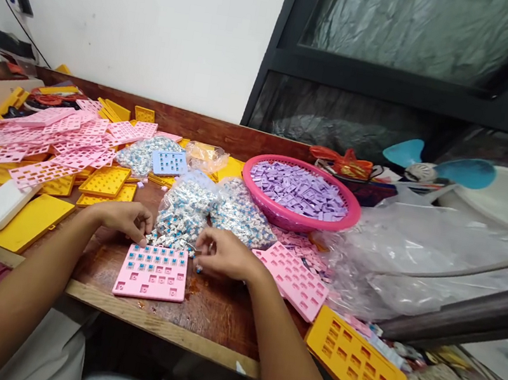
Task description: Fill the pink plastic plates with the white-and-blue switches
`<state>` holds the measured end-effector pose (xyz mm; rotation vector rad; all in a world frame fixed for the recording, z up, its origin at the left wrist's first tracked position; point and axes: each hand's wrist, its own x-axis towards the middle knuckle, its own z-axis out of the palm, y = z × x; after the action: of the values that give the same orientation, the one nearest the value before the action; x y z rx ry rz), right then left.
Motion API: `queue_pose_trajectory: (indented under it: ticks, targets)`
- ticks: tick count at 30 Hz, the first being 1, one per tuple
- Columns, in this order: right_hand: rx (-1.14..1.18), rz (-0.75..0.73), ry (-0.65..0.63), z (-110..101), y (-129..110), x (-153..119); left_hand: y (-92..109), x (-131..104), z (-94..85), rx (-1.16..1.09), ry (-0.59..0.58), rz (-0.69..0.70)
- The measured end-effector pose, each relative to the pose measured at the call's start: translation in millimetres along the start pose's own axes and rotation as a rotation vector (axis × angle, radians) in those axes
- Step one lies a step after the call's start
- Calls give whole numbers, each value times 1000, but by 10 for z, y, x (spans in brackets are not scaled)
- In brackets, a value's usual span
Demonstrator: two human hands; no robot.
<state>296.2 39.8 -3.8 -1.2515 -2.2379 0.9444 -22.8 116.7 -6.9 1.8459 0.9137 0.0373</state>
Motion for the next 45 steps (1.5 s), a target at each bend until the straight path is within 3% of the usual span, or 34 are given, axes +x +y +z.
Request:
queue_pose_trajectory:
  ticks: [1, 3, 7, 14, 21, 26, 36, 40, 45]
  targets:
    - [4, 3, -110, -17, -18, -39, -13, 26, 16, -1, 5, -9]
    - [-50, 9, -178, -8, -26, -71, -34, 74, 44, -7, 5, -13]
    - [-88, 23, -181, 52, -13, -19, -30, 104, 74, -16, 20, 1]
    - [311, -14, -152, -5, -168, 0, -13, 61, 79, 36, 87, 42]
    - [546, 59, -177, 144, -120, 54, 2, 26, 53, 123, 136, 108]
    - [491, 25, -134, 210, -145, 79, -5, 33, 49, 137, 148, 93]
    - [315, -103, 93, 304, -248, 114, -19, 6, 57, 60, 32, -17]
    - [242, -146, 149, 338, -272, 100, -23, 10, 61, 57, 47, -11]
    - [243, -63, 101, 445, -348, 39, 12, 3, 59, 122, 102, 51]
